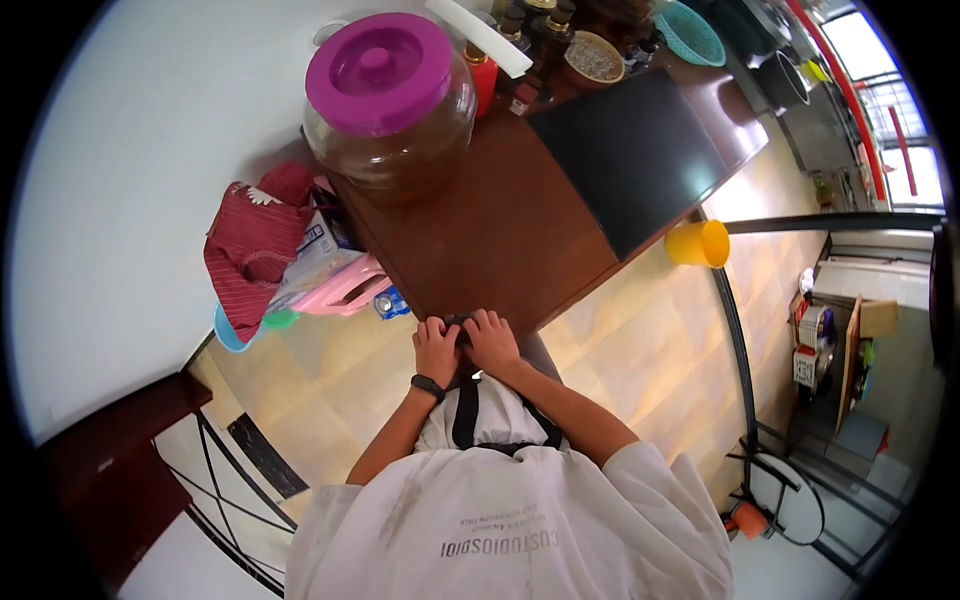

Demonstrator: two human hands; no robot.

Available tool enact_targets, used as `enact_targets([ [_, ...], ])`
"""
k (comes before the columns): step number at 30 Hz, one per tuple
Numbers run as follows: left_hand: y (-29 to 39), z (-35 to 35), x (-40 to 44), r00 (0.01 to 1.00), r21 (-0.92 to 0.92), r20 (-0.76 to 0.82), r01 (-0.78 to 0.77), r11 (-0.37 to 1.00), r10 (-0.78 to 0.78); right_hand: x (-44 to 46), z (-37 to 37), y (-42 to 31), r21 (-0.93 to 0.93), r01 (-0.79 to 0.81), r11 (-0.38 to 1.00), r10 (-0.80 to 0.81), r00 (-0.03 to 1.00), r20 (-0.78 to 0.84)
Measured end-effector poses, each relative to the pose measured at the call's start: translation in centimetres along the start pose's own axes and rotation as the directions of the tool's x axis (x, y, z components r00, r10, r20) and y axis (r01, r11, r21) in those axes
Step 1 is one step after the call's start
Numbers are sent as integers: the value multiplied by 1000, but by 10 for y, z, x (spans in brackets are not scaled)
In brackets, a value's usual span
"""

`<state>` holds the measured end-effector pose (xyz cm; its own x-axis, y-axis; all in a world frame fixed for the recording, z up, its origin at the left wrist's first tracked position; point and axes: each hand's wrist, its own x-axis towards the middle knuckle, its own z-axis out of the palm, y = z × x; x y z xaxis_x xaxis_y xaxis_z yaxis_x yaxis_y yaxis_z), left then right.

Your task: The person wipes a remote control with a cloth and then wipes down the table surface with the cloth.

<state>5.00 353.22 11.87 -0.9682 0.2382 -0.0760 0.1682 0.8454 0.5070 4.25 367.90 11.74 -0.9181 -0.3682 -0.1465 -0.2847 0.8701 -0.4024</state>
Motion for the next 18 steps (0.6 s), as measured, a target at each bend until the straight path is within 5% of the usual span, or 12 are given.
enact_targets([
  [12,12,13,31,935,-150,-269,195,969,-230,65,-20,45,178,150,972,-157,987,23],
  [18,-4,-2,79,862,-213,-238,404,890,-448,124,-26,49,193,232,953,-232,972,-23],
])
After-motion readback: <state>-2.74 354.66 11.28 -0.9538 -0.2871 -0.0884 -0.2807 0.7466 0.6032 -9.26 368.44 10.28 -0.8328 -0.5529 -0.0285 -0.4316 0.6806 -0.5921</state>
